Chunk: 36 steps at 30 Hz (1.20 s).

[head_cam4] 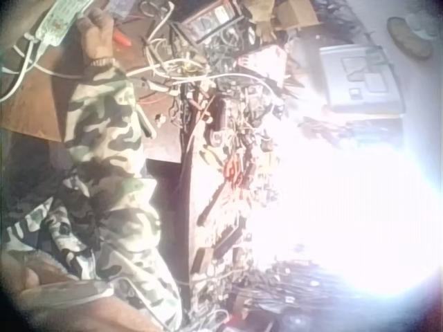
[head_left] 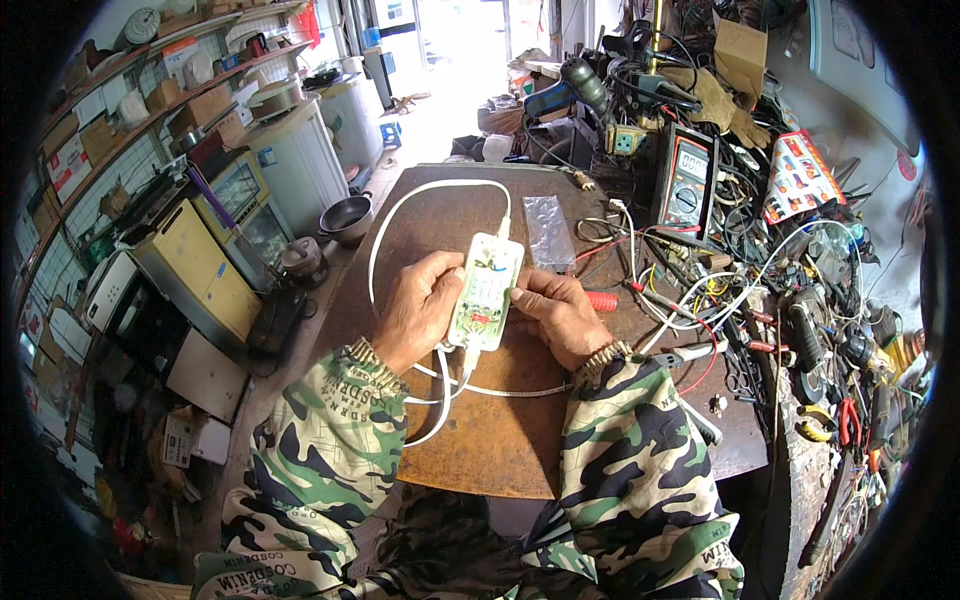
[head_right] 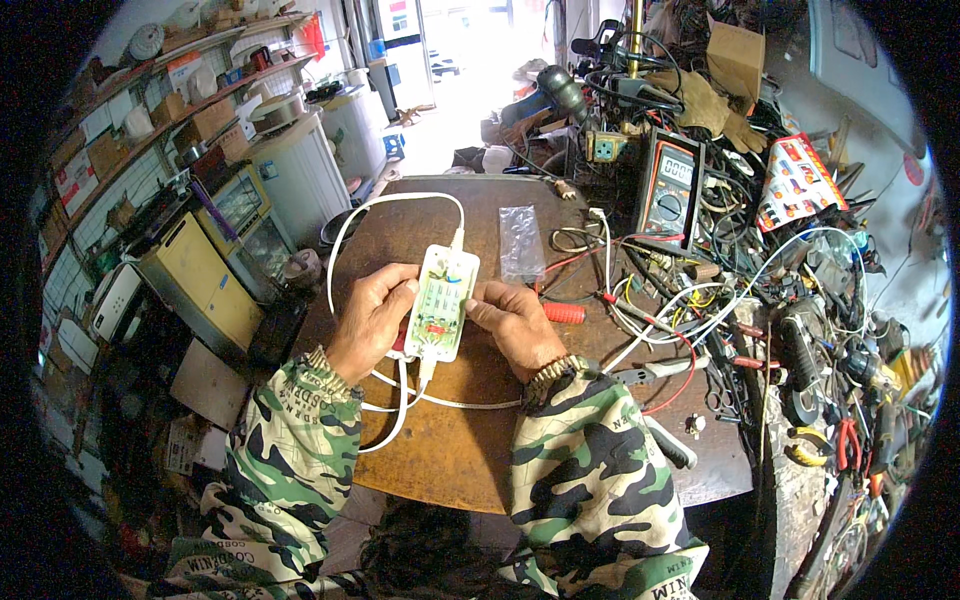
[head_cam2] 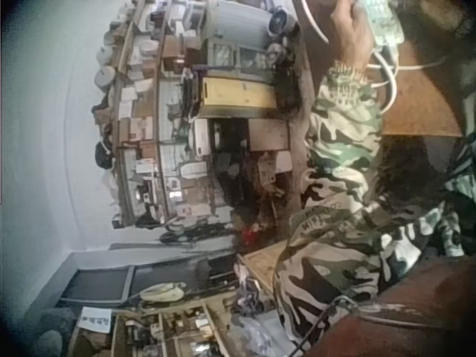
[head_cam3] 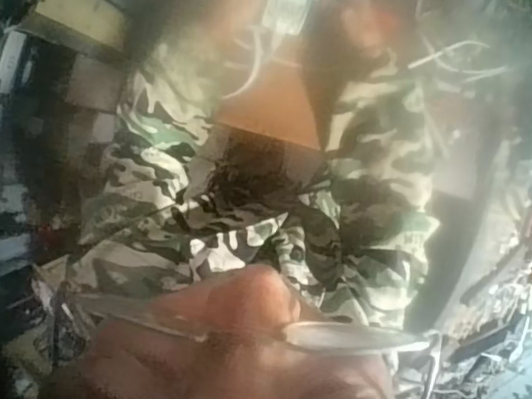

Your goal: The person uses a screwdriver to open a white power strip and then uses a multimeter to test the internal circuit board. They repeatedly probe different points on the board with the multimeter leads while holding the device.

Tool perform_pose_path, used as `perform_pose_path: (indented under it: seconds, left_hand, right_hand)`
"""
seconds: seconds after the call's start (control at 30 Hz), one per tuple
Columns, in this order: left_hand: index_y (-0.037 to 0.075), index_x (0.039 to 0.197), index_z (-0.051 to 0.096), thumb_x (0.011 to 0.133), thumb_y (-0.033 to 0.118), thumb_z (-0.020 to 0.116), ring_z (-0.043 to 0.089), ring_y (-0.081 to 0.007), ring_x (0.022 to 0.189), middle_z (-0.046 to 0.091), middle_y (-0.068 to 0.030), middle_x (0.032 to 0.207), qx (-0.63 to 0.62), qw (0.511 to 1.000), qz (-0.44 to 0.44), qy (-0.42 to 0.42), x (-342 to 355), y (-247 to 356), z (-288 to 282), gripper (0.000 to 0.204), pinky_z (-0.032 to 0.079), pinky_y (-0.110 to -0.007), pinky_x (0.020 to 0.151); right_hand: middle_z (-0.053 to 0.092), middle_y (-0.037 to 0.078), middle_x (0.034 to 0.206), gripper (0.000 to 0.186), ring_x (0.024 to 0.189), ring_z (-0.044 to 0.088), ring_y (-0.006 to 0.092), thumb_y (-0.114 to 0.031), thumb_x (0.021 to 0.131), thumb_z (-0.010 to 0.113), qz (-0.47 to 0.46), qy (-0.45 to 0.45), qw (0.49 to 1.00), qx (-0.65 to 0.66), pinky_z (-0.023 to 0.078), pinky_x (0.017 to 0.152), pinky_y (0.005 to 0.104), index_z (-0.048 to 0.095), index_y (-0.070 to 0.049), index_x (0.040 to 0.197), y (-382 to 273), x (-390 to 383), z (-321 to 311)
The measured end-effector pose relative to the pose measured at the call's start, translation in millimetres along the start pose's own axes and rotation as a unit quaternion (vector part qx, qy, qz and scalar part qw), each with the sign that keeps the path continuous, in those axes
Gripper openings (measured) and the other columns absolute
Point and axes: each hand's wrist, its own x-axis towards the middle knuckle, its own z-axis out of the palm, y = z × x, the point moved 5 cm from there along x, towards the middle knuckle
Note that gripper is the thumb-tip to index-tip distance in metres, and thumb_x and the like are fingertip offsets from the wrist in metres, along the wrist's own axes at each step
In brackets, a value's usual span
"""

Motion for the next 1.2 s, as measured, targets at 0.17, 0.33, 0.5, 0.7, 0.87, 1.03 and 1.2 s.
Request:
perform_pose_path:
  seconds: [0.17,0.33,0.5,0.7,0.87,1.03,1.2]
  left_hand:
    - [-0.009,0.107,0.061,0.098,0.012,0.052,0.063,-0.0117,0.078,0.068,-0.0111,0.087,-0.008,1.0,0.0,-0.003,0,-1,1,0.025,0.052,-0.028,0.067]
    - [-0.009,0.109,0.061,0.098,0.011,0.051,0.063,-0.0115,0.078,0.068,-0.0111,0.088,0.003,1.0,-0.004,-0.009,1,-1,0,0.025,0.052,-0.028,0.067]
    - [-0.007,0.115,0.06,0.1,0.013,0.049,0.063,-0.0097,0.088,0.068,-0.0074,0.098,0.006,0.999,-0.041,-0.032,0,0,0,0.027,0.052,-0.026,0.078]
    - [-0.008,0.109,0.061,0.098,0.01,0.051,0.064,-0.0126,0.081,0.069,-0.0117,0.09,0.01,1.0,-0.007,-0.006,1,0,2,0.023,0.053,-0.028,0.069]
    - [-0.008,0.109,0.061,0.099,0.01,0.051,0.064,-0.0126,0.082,0.068,-0.0114,0.09,0.001,1.0,-0.006,-0.009,1,0,1,0.023,0.053,-0.028,0.07]
    - [-0.008,0.11,0.06,0.099,0.011,0.05,0.064,-0.0117,0.08,0.068,-0.0105,0.09,-0.003,1.0,-0.016,-0.011,0,0,1,0.024,0.053,-0.027,0.069]
    - [-0.008,0.111,0.06,0.099,0.011,0.049,0.064,-0.0111,0.078,0.069,-0.0103,0.09,-0.009,0.999,-0.032,-0.022,0,0,2,0.025,0.053,-0.027,0.067]
  right_hand:
    - [0.067,0.002,0.096,0.019,0.089,0.059,0.0118,-0.01,0.096,0.056,0.006,0.0,1.0,-0.004,0.045,0.083,0.0262,0.066,0.003,0.106,-1,0,0]
    - [0.066,0.002,0.095,0.018,0.089,0.058,0.0111,-0.01,0.095,0.056,0.002,-0.007,1.0,-0.018,0.045,0.083,0.0257,0.066,0.002,0.104,3,2,-4]
    - [0.067,0.003,0.099,0.021,0.091,0.059,0.0115,-0.009,0.095,0.056,-0.001,0.001,1.0,-0.009,0.045,0.085,0.0258,0.065,0.003,0.109,0,1,-1]
    - [0.068,0.005,0.102,0.021,0.094,0.061,0.0133,-0.008,0.096,0.055,0.008,-0.013,1.0,0.002,0.046,0.088,0.0278,0.065,0.004,0.11,0,0,-1]
    - [0.068,0.005,0.102,0.021,0.094,0.061,0.0135,-0.008,0.096,0.055,-0.002,-0.008,1.0,-0.013,0.047,0.088,0.028,0.065,0.005,0.109,1,1,-1]
    - [0.068,0.005,0.102,0.021,0.095,0.061,0.0133,-0.008,0.096,0.055,0.001,-0.007,1.0,-0.009,0.046,0.089,0.0281,0.065,0.005,0.109,-2,0,1]
    - [0.068,0.005,0.101,0.021,0.095,0.061,0.013,-0.008,0.096,0.055,0.002,-0.005,1.0,-0.003,0.046,0.088,0.0281,0.065,0.005,0.109,-3,-1,1]
